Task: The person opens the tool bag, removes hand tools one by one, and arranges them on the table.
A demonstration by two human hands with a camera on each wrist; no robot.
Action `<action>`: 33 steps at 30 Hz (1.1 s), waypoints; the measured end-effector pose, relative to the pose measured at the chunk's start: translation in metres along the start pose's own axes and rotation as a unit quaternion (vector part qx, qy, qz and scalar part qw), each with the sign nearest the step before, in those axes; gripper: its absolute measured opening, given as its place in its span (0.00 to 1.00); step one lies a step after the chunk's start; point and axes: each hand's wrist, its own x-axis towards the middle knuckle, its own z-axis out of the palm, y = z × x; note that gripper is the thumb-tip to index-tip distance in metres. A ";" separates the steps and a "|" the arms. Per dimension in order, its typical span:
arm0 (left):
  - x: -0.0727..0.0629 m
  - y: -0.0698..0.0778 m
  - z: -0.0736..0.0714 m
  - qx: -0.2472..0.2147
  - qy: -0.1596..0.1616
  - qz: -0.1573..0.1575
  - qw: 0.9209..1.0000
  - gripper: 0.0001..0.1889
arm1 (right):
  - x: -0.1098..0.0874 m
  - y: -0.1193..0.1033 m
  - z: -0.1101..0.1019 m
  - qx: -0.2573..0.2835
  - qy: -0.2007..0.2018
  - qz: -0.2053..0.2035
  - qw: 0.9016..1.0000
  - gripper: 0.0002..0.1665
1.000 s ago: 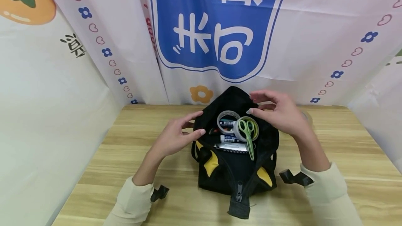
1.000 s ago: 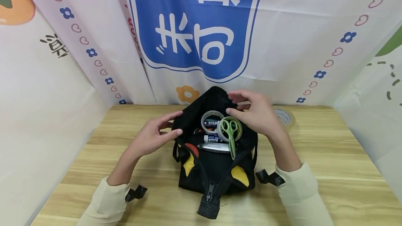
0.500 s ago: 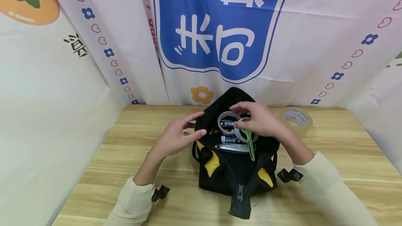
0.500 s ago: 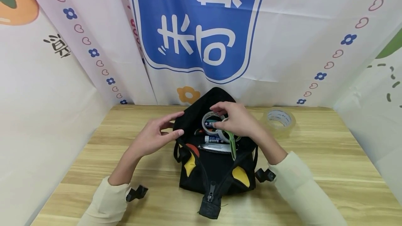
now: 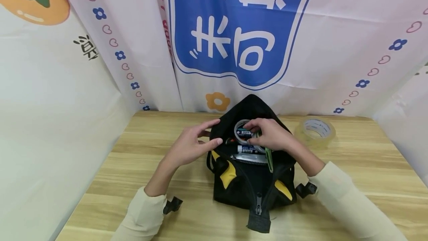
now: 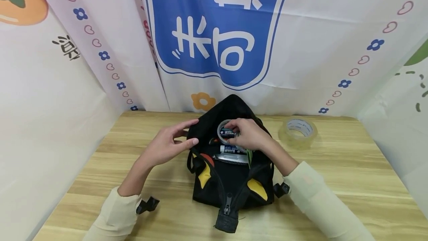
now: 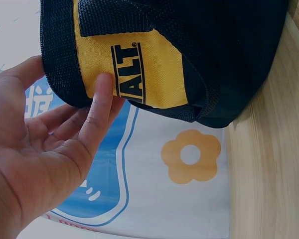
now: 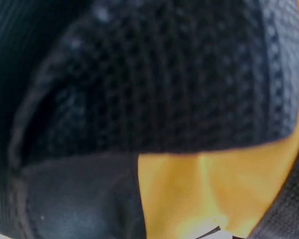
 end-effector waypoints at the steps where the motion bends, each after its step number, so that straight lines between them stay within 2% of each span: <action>1: 0.000 0.000 0.000 -0.001 0.000 0.000 1.000 0.33 | 0.000 0.000 0.001 0.000 0.001 -0.002 1.000 0.25; 7: 0.000 0.001 0.000 -0.005 -0.004 -0.002 1.000 0.33 | -0.001 -0.008 0.004 0.022 0.002 -0.024 0.999 0.23; 12: 0.001 0.000 0.000 -0.004 -0.004 0.000 1.000 0.33 | -0.002 -0.015 0.010 0.061 -0.043 -0.069 0.995 0.24; 15: 0.000 0.000 0.000 -0.003 -0.005 0.000 1.000 0.33 | -0.002 -0.017 0.013 0.070 -0.055 -0.089 0.992 0.24; 21: 0.001 -0.002 0.000 0.003 -0.004 0.001 1.000 0.33 | 0.000 -0.012 0.010 0.082 -0.046 -0.068 0.993 0.24; 27: 0.001 -0.002 0.000 0.003 -0.002 0.002 1.000 0.32 | -0.001 -0.006 0.006 0.047 -0.005 -0.046 0.998 0.23; 33: 0.001 -0.002 0.000 0.003 -0.001 -0.001 1.000 0.32 | -0.003 0.000 0.006 0.029 0.009 -0.036 0.999 0.23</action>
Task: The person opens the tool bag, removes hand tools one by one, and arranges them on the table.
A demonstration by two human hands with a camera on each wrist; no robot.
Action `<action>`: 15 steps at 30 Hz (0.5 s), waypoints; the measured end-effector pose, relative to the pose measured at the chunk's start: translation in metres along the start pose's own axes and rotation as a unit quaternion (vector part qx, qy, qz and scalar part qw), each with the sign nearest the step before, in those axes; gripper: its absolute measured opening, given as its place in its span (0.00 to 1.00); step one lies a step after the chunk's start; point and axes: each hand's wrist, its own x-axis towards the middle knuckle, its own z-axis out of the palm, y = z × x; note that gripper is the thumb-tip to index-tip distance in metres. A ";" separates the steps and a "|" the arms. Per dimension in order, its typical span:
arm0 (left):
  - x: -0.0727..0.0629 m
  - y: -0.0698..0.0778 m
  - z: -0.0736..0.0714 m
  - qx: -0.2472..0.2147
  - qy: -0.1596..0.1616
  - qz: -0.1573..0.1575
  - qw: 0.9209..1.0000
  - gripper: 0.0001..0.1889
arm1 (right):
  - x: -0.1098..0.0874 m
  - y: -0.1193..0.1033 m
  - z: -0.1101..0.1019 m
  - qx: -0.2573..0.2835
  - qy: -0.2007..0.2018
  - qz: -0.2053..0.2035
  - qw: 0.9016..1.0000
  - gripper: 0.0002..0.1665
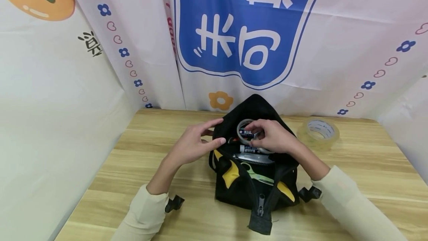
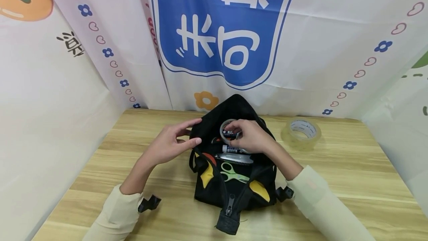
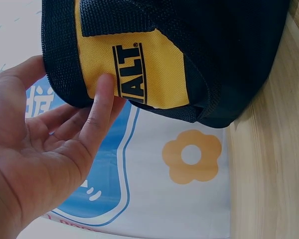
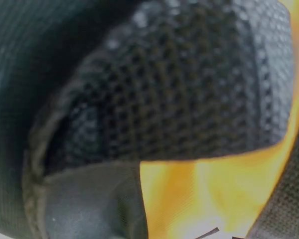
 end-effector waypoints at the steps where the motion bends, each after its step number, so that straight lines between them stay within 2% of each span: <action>1: 0.000 0.000 0.000 0.000 0.000 -0.001 1.000 0.32 | 0.000 0.001 0.000 -0.002 0.000 0.002 1.000 0.23; 9: 0.000 0.000 0.000 0.004 -0.001 -0.002 1.000 0.32 | 0.001 0.005 0.006 -0.009 -0.008 0.008 1.000 0.24; 15: 0.000 0.000 0.000 0.000 -0.002 0.000 1.000 0.33 | 0.004 0.001 0.008 0.022 -0.014 -0.011 1.000 0.24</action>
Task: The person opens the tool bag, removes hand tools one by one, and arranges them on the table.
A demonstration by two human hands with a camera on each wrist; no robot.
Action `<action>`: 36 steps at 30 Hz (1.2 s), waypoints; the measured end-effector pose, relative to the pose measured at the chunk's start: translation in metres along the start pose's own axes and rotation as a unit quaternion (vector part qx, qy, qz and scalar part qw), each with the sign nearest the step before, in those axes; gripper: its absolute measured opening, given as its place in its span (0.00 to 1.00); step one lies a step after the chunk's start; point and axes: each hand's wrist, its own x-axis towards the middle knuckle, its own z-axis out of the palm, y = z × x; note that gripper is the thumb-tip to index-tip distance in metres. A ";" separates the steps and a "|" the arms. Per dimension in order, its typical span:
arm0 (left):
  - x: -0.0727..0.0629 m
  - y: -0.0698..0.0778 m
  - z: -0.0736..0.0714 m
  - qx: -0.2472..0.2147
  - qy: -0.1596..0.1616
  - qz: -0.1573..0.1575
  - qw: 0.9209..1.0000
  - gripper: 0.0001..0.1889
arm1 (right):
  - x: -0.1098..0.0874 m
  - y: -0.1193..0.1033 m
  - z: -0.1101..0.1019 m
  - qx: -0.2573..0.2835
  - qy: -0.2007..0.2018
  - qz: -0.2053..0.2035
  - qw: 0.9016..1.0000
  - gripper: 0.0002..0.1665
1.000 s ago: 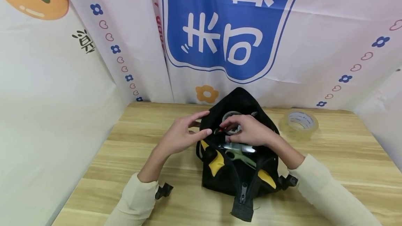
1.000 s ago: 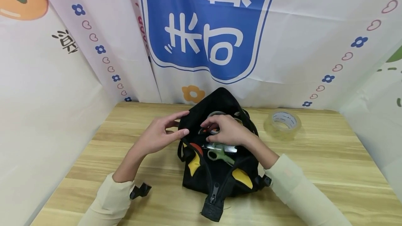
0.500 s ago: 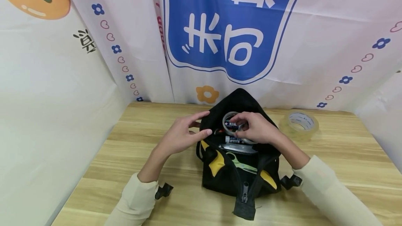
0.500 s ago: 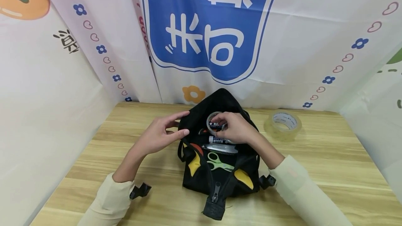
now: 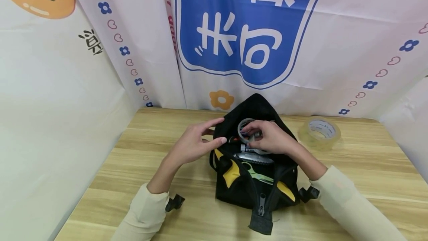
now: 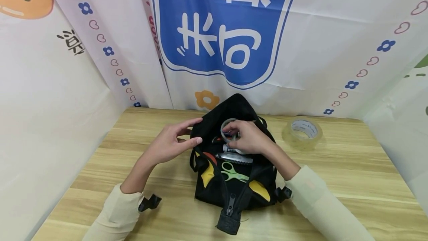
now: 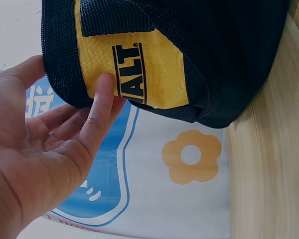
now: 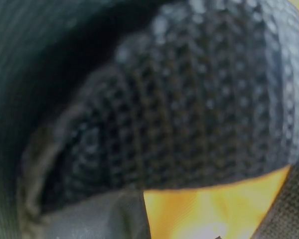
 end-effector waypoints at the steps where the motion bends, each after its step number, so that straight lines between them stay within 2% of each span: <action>1: 0.000 0.000 0.000 -0.001 0.000 0.000 1.000 0.33 | 0.001 -0.001 0.000 0.006 -0.003 -0.005 1.000 0.24; 5: 0.000 0.001 0.000 -0.002 -0.001 0.001 1.000 0.32 | 0.004 -0.003 -0.001 0.011 -0.003 -0.017 1.000 0.23; 16: 0.001 0.001 -0.001 0.002 0.000 0.003 1.000 0.32 | 0.013 0.004 -0.007 -0.065 0.039 0.009 0.997 0.20; 24: 0.000 -0.001 -0.002 0.010 0.002 0.005 1.000 0.32 | 0.019 0.012 0.002 -0.084 0.023 0.029 0.996 0.20; 31: 0.000 -0.003 -0.002 0.010 0.001 0.004 1.000 0.32 | 0.021 0.018 0.017 -0.094 0.019 0.004 0.995 0.12; 36: -0.001 -0.002 -0.002 0.007 0.001 0.007 1.000 0.32 | 0.016 0.012 0.013 -0.082 0.034 -0.008 0.996 0.10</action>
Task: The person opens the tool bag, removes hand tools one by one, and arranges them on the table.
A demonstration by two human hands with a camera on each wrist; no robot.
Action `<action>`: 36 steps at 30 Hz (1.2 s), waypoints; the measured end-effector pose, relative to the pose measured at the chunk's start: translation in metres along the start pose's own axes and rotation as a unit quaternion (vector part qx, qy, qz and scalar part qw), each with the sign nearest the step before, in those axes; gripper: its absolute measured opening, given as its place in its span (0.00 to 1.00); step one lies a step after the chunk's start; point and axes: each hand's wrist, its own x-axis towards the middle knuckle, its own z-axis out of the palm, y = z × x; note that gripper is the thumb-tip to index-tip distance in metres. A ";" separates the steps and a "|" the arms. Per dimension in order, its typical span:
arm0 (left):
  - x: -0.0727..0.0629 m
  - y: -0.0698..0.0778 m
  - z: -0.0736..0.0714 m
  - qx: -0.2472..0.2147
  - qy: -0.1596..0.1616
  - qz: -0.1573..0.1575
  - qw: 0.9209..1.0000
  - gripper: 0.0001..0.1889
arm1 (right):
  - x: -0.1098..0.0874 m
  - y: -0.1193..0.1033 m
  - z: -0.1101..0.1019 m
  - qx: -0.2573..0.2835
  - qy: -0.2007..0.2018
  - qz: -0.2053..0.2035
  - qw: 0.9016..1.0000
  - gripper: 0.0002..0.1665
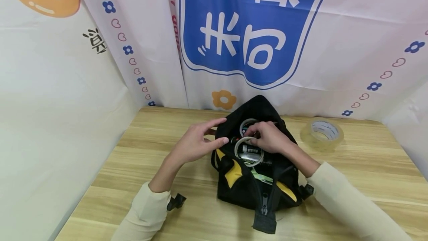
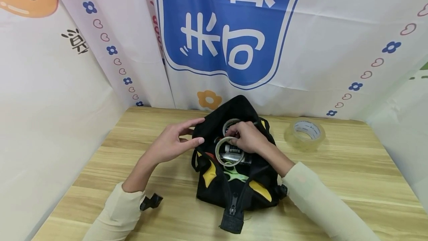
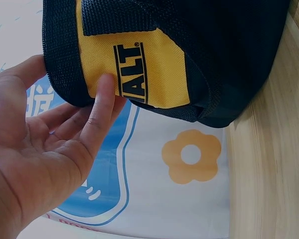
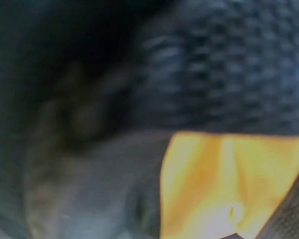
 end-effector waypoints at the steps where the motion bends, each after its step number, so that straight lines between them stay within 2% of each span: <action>1: 0.000 0.000 0.000 -0.001 0.000 0.001 1.000 0.32 | -0.001 -0.002 -0.003 0.005 0.005 0.002 1.000 0.09; 10: 0.000 0.001 0.001 -0.002 0.000 0.000 1.000 0.32 | -0.018 -0.022 -0.040 0.032 0.048 0.023 0.998 0.10; 19: 0.000 0.001 0.002 -0.005 0.001 -0.002 1.000 0.32 | -0.045 -0.025 -0.081 0.068 0.096 0.062 0.991 0.11; 26: -0.001 0.001 0.001 0.001 0.002 -0.003 1.000 0.32 | -0.069 -0.006 -0.106 0.085 0.170 0.084 0.978 0.13; 29: -0.001 0.001 0.001 0.000 0.002 -0.003 1.000 0.32 | -0.078 0.007 -0.114 0.090 0.190 0.102 0.972 0.15; 36: 0.000 0.001 0.002 -0.005 0.001 -0.004 1.000 0.32 | -0.102 0.045 -0.119 0.117 0.236 0.138 0.955 0.19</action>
